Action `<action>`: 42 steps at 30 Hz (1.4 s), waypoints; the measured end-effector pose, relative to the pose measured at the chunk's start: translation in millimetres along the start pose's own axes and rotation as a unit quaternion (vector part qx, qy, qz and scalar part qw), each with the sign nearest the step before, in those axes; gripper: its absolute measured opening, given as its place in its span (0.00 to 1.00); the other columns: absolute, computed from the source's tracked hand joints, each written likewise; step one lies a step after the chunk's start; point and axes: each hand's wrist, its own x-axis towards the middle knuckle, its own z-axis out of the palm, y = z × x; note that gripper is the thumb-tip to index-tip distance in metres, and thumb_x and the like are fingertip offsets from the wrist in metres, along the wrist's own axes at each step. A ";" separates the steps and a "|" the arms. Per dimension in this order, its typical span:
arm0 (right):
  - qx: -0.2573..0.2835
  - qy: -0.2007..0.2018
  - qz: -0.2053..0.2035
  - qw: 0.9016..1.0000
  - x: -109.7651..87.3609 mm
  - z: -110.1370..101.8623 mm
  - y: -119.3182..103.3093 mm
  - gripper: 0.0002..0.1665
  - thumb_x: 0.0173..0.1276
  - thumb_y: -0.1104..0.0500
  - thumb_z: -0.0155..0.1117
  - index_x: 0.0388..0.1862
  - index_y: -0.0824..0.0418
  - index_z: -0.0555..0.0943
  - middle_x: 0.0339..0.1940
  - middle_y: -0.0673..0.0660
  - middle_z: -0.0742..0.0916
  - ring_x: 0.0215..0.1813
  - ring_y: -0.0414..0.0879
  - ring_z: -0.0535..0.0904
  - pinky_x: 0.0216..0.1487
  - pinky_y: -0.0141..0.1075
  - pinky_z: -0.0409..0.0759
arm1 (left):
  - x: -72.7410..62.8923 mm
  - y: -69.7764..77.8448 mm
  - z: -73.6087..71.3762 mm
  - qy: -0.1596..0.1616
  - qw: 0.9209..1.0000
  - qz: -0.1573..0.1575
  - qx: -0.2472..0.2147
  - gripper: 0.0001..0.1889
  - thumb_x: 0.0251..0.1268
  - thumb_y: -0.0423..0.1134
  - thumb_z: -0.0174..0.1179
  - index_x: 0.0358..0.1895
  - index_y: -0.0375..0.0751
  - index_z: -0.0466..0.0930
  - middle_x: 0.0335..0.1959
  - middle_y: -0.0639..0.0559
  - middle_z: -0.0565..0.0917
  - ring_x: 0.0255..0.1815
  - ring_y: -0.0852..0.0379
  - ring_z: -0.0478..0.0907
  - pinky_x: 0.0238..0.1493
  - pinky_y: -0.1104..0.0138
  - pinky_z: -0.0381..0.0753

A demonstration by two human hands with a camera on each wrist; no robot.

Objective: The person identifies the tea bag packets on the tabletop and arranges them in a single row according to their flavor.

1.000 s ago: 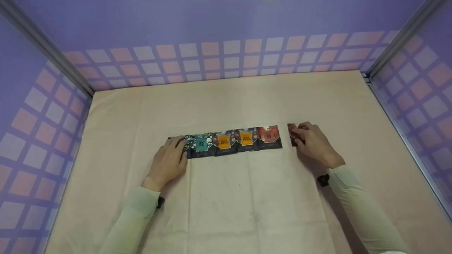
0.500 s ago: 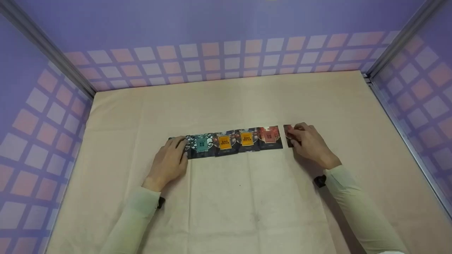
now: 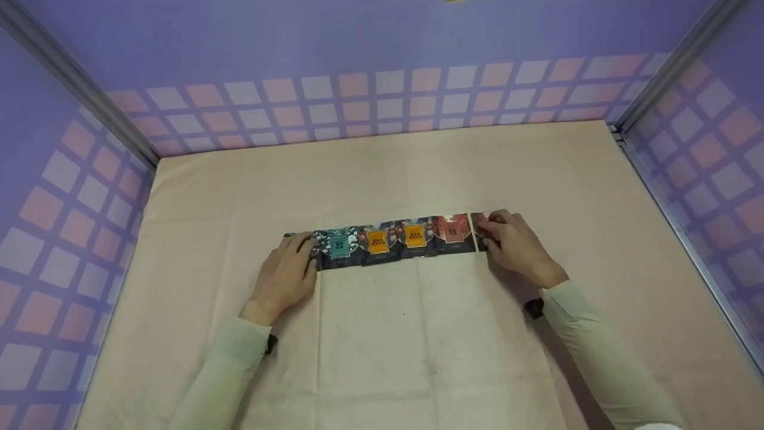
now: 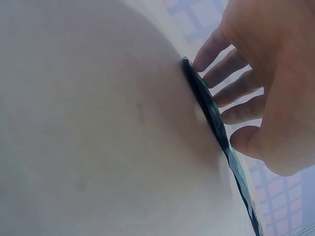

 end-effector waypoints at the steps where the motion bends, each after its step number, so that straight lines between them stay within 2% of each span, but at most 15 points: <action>1: -0.001 -0.001 0.003 1.000 0.1 0.4 0.3 0.25 0.77 0.64 0.63 0.70 0.71 0.80 0.68 0.70 0.79 0.66 0.70 0.75 0.69 0.61 0.76 | 0.4 0.0 0.2 0.001 1.000 0.001 0.000 0.25 0.80 0.38 0.54 0.73 0.29 0.75 0.76 0.33 0.74 0.77 0.33 0.70 0.71 0.39 0.76; 9: -0.007 0.001 0.008 1.000 -1.4 2.6 -0.9 0.25 0.78 0.65 0.63 0.70 0.71 0.80 0.67 0.70 0.79 0.65 0.69 0.76 0.68 0.61 0.77 | 0.4 -0.9 0.4 0.003 1.000 0.007 0.002 0.24 0.80 0.38 0.54 0.72 0.28 0.76 0.75 0.33 0.75 0.77 0.33 0.71 0.70 0.39 0.77; 16: -0.005 -0.008 0.014 1.000 3.3 2.0 -7.0 0.25 0.79 0.64 0.63 0.72 0.69 0.80 0.69 0.69 0.79 0.67 0.69 0.75 0.70 0.60 0.76 | -2.4 -3.8 -1.9 -0.002 1.000 -0.006 0.004 0.24 0.80 0.39 0.53 0.72 0.30 0.76 0.76 0.34 0.74 0.77 0.33 0.71 0.72 0.40 0.76; 26: 0.009 -0.009 0.002 1.000 5.7 3.5 -8.6 0.25 0.78 0.64 0.64 0.71 0.69 0.80 0.68 0.70 0.80 0.67 0.70 0.76 0.70 0.61 0.77 | -4.2 -4.6 -0.4 0.010 1.000 0.000 0.006 0.24 0.80 0.38 0.55 0.71 0.28 0.76 0.75 0.33 0.75 0.75 0.33 0.72 0.70 0.39 0.77; 32: 0.019 0.000 -0.006 1.000 8.0 5.4 -8.0 0.25 0.78 0.65 0.64 0.71 0.70 0.80 0.67 0.70 0.80 0.66 0.70 0.76 0.69 0.62 0.76 | -3.2 -5.1 -0.8 0.006 1.000 -0.004 0.003 0.24 0.80 0.38 0.54 0.72 0.28 0.76 0.75 0.33 0.74 0.77 0.33 0.71 0.72 0.40 0.76; 42: 0.037 0.011 -0.012 0.999 1.9 12.2 -3.6 0.25 0.77 0.65 0.64 0.71 0.72 0.79 0.68 0.70 0.80 0.68 0.70 0.75 0.71 0.63 0.74 | -4.7 -6.1 3.0 0.011 1.000 0.004 0.004 0.23 0.79 0.37 0.55 0.71 0.29 0.77 0.75 0.33 0.75 0.76 0.33 0.71 0.71 0.40 0.77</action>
